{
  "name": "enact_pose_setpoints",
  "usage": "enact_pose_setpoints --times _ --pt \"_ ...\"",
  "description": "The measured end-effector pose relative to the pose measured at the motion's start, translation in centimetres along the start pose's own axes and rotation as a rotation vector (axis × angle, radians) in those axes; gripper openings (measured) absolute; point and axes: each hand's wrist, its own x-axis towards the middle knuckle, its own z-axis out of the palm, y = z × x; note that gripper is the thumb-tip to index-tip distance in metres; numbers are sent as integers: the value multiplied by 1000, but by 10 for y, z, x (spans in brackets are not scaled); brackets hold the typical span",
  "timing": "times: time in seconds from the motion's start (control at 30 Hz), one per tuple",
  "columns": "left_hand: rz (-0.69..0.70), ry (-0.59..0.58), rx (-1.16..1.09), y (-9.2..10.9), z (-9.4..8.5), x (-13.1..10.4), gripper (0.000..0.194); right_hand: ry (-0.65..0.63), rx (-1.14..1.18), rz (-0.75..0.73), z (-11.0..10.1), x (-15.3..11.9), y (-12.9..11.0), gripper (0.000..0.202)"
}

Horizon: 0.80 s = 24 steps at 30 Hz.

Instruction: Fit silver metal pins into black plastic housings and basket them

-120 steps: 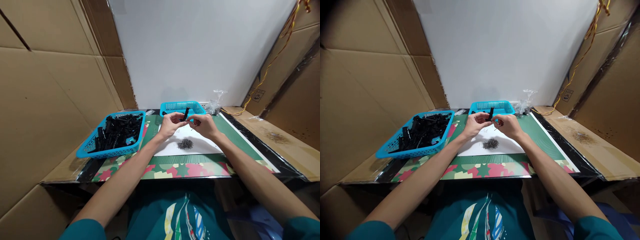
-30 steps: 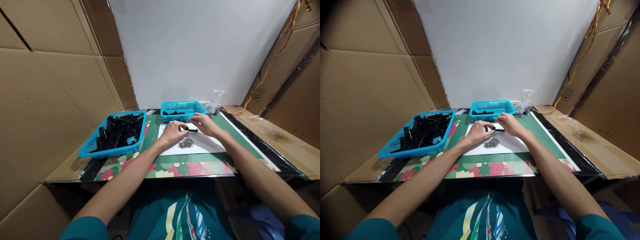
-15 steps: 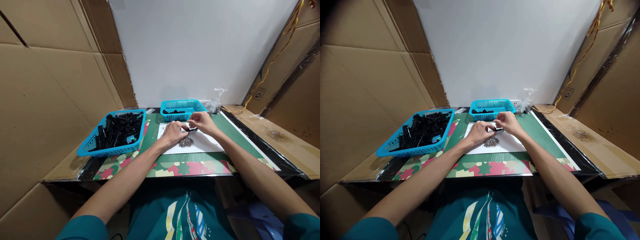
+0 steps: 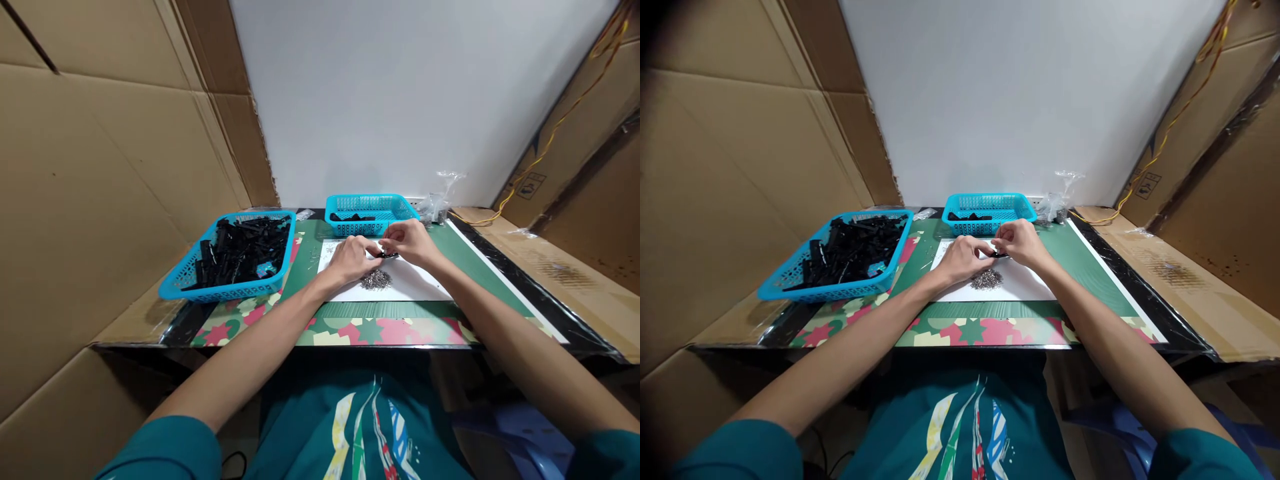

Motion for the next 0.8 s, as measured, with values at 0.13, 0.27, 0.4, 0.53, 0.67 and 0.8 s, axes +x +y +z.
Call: enact_pose_setpoints --times 0.13,0.27,0.4,0.53,0.67,0.8 --pt "9 18 -31 -6 3 2 13 36 -96 -31 1 -2 -2 12" --pt "26 10 -51 -7 4 3 12 44 -147 -42 2 -2 -3 11" --pt "41 20 -60 -4 3 3 11 67 -60 -59 3 1 -3 18" --pt "44 165 -46 1 -6 8 13 272 19 -93 -4 5 -3 23" --pt "-5 313 5 3 -32 29 14 456 -5 -101 -19 7 3 17" --pt "-116 381 40 7 -61 64 16 478 -73 -97 -31 11 11 14"
